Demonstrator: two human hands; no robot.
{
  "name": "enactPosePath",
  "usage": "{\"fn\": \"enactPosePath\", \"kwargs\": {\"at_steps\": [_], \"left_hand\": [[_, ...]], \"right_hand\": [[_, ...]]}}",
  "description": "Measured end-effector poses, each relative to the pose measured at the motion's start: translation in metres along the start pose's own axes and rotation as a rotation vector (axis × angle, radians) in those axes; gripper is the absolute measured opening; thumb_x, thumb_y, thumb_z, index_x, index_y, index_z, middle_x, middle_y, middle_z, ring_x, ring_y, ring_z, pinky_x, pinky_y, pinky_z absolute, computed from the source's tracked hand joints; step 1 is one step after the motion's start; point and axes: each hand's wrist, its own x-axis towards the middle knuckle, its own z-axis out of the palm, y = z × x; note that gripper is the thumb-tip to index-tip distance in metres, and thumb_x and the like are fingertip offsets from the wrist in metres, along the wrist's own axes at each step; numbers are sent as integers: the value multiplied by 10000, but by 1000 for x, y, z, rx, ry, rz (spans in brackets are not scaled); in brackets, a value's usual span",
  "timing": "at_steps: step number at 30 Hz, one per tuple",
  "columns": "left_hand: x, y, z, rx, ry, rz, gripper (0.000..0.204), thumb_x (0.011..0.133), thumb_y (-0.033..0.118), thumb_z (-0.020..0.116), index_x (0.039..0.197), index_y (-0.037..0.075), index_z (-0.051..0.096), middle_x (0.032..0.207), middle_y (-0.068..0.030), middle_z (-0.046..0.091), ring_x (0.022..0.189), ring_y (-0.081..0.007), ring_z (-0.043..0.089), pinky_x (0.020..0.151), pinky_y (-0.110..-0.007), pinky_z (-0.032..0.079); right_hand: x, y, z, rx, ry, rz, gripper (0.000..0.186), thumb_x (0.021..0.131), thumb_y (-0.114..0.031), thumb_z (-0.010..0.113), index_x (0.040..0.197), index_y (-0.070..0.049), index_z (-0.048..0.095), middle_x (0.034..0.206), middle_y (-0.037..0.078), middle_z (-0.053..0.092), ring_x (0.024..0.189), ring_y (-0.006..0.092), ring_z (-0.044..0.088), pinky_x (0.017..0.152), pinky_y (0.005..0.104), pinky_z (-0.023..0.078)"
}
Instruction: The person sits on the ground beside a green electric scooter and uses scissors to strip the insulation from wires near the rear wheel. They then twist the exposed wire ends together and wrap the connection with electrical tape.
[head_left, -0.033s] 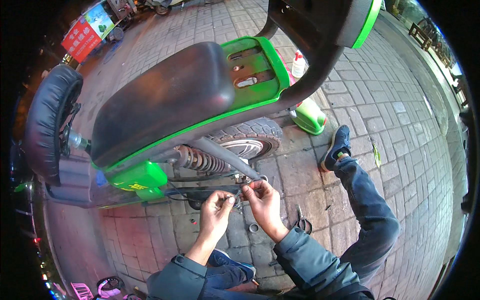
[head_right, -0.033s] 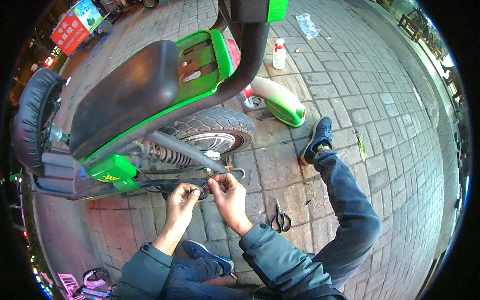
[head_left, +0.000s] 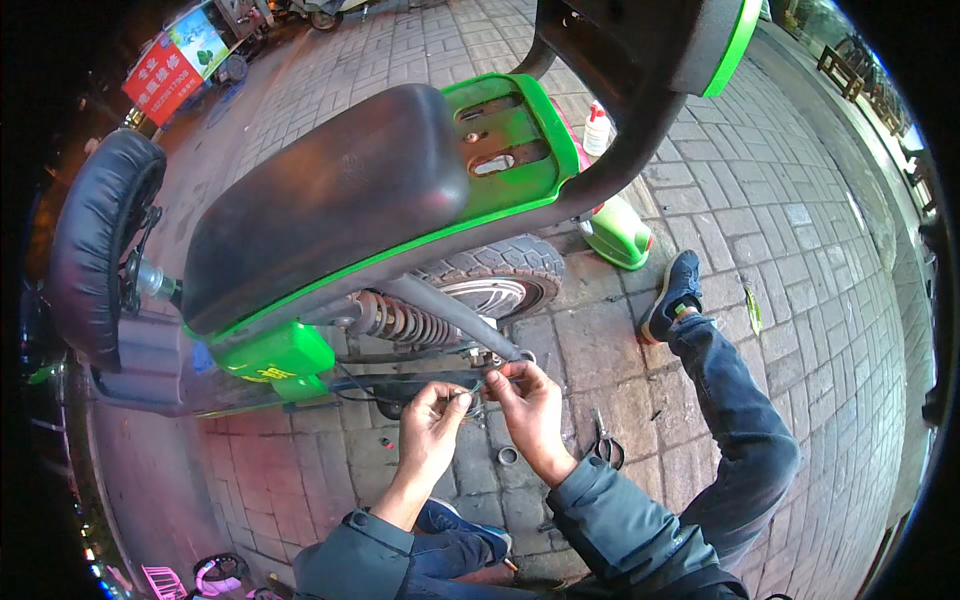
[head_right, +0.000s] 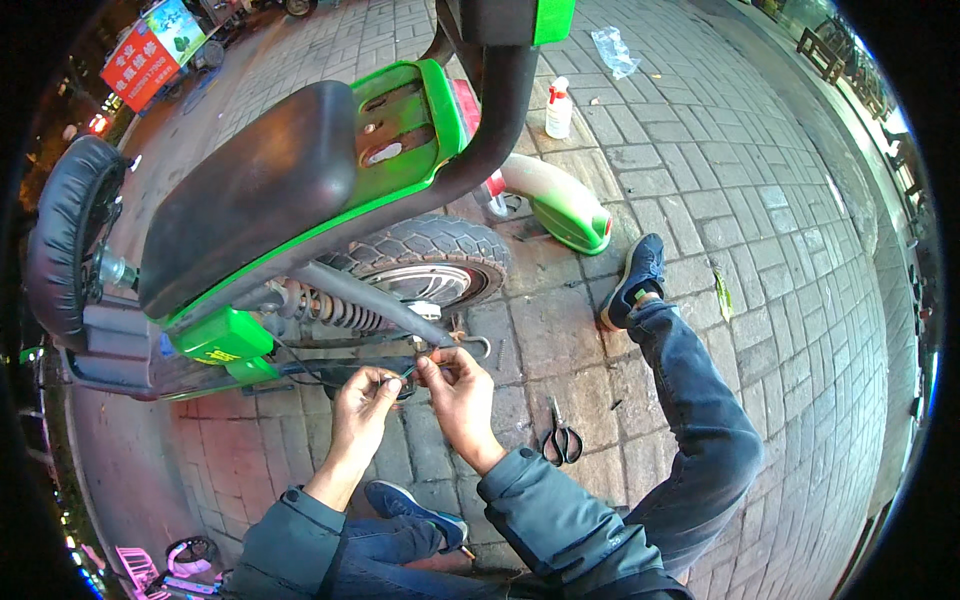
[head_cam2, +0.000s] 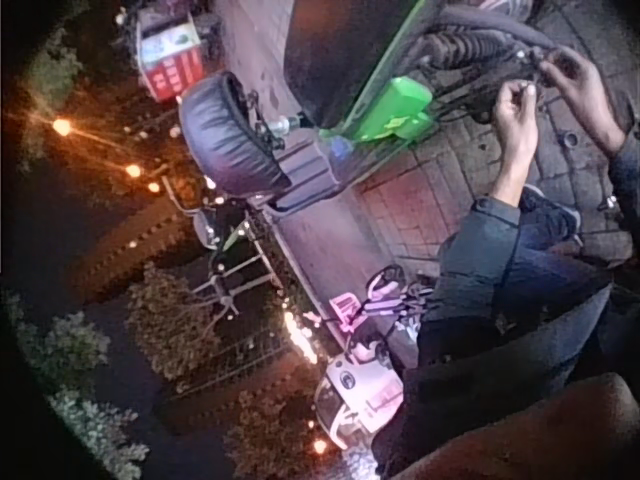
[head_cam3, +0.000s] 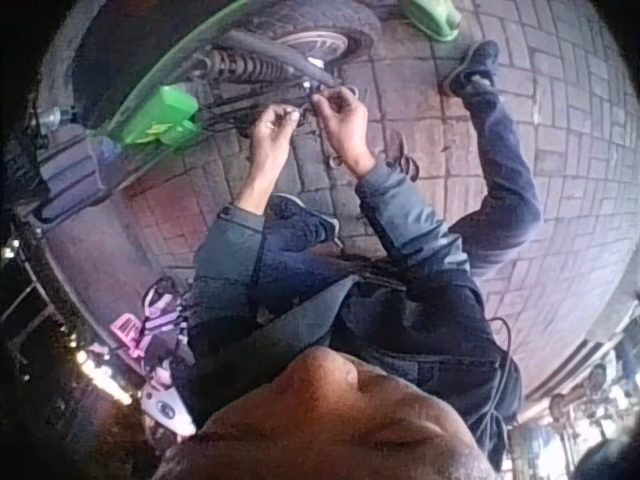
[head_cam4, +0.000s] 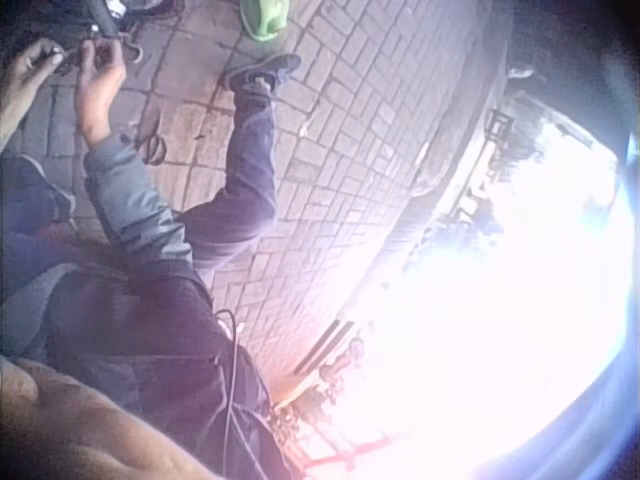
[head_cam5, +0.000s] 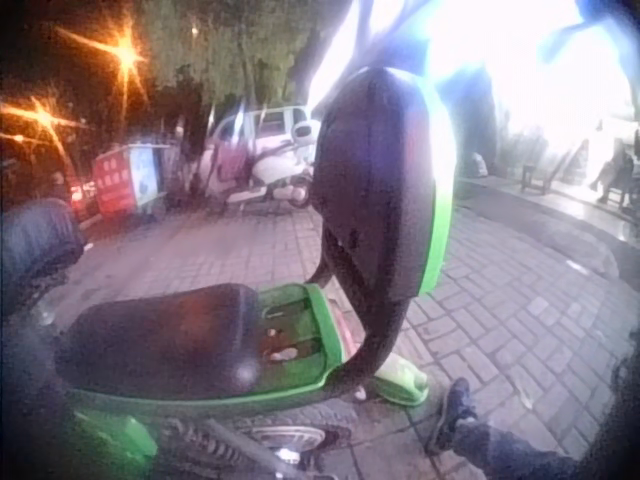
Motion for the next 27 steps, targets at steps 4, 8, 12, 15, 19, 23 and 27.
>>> {"fn": "enactPosePath", "kwargs": {"at_steps": [4, 8, 12, 15, 19, 23, 27], "left_hand": [[-1, 0, -1, 18, 21, -15, 118, 969, 145, 657, 980, 29, 641, 848, 15, 652, 735, -39, 579, 678, -220, 506], [1, -1, -3, 46, 5, 8, 133, 973, 150, 653, 1002, 21, 641, 831, 11, 654, 718, -41, 583, 638, -225, 500], [1, 1, -3, 94, 3, 57, 140, 966, 145, 662, 1016, 16, 639, 776, 6, 651, 684, -42, 581, 612, -221, 480], [-1, 4, -2, 154, -4, 67, 140, 953, 130, 674, 1019, 11, 643, 742, -1, 655, 666, -47, 583, 608, -222, 473], [-1, 9, 0, 254, -34, 75, 135, 938, 109, 685, 1018, 4, 658, 743, -22, 676, 678, -59, 602, 617, -234, 482], [0, 12, 1, 274, -43, 56, 139, 931, 107, 690, 1016, 0, 668, 756, -42, 688, 681, -77, 620, 632, -245, 493], [1, 13, 1, 285, -54, 44, 156, 942, 120, 687, 1023, -11, 663, 791, -23, 674, 712, -64, 601, 653, -233, 493]], "right_hand": [[-22, -18, -6, -360, 243, -297, 301, 772, -20, 812, 1012, -31, 629, 829, 52, 565, 730, 128, 597, 641, 266, 498], [-28, -40, -16, -654, 29, -688, 243, 765, 7, 781, 970, -87, 691, 747, 59, 514, 641, 235, 557, 570, 341, 457], [-11, -52, -12, -1090, -204, -671, 189, 800, -108, 677, 984, -138, 710, 770, 31, 536, 680, 219, 620, 570, 352, 509], [-1, -55, -11, -1173, -278, -715, 151, 794, -124, 629, 931, -138, 690, 792, 34, 548, 715, 215, 640, 579, 349, 525], [2, -49, -12, -1101, -255, -718, 81, 759, -107, 652, 839, -123, 660, 795, 48, 558, 729, 238, 647, 589, 365, 530], [2, -43, -15, -1014, -285, -641, 52, 782, -101, 676, 830, -96, 654, 795, 80, 590, 718, 291, 658, 605, 397, 536], [7, -45, -17, -898, -314, -527, 70, 816, -93, 695, 863, -55, 658, 793, 132, 627, 727, 356, 658, 632, 424, 533]]}}
